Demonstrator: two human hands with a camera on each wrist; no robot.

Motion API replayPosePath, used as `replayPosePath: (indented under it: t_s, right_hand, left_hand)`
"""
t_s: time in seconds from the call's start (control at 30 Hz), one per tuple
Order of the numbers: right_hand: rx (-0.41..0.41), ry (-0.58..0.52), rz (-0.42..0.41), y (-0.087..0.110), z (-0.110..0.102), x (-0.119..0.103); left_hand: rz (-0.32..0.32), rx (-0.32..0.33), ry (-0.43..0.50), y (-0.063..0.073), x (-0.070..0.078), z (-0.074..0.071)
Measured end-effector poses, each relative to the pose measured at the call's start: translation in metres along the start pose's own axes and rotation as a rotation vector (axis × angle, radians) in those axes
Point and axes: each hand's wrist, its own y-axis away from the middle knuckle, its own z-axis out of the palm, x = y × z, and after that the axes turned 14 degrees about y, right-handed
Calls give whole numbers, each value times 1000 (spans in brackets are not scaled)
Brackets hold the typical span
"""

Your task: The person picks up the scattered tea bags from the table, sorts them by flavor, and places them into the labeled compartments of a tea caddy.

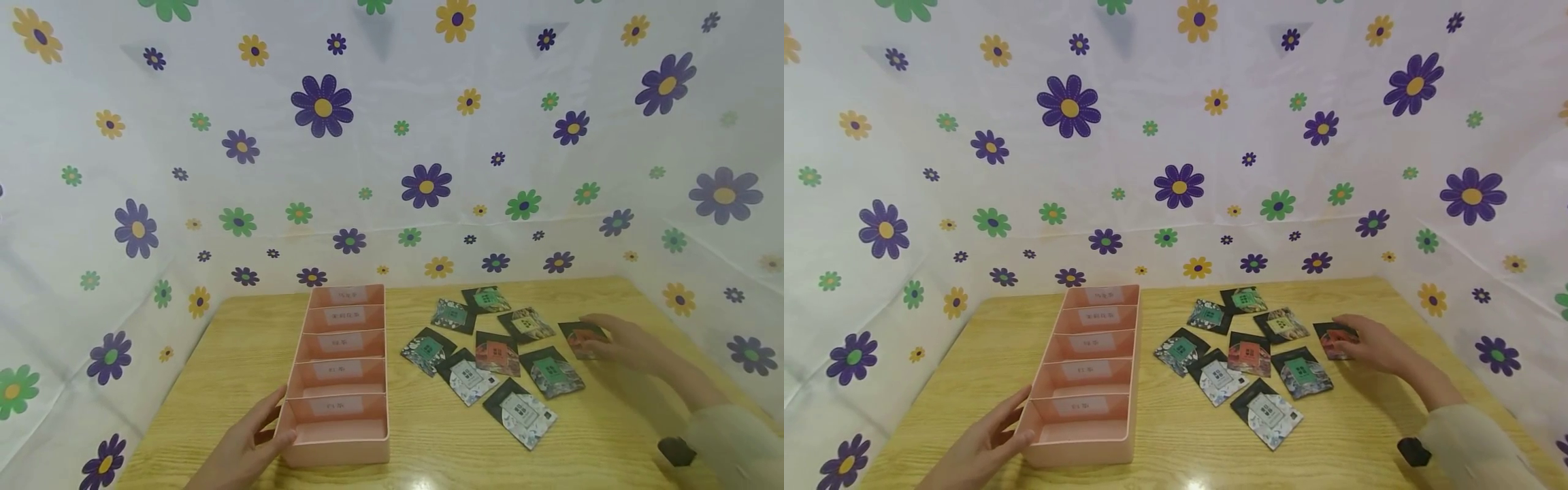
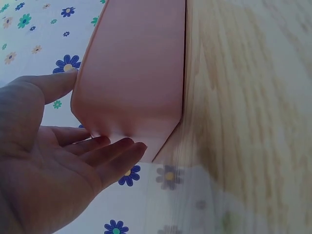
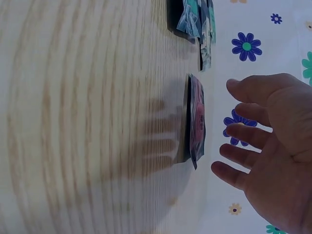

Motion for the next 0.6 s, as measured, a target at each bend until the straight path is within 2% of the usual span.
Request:
replayPosePath:
  t_s: [0.17,0.23,0.47,0.6]
  right_hand:
    - [-55,-95,-23,-6,6,1]
    - [-76,-112,-32,-8,9,2]
    - [-90,-20,-31,-11,20,7]
    - [-64,19,-56,-13,25,7]
  left_hand:
    - [64,-36,-9,-3,-3,0]
    - [71,-35,-6,-4,-4,0]
    - [37,-33,32,-6,-4,3]
    - [34,-41,32,-6,-4,2]
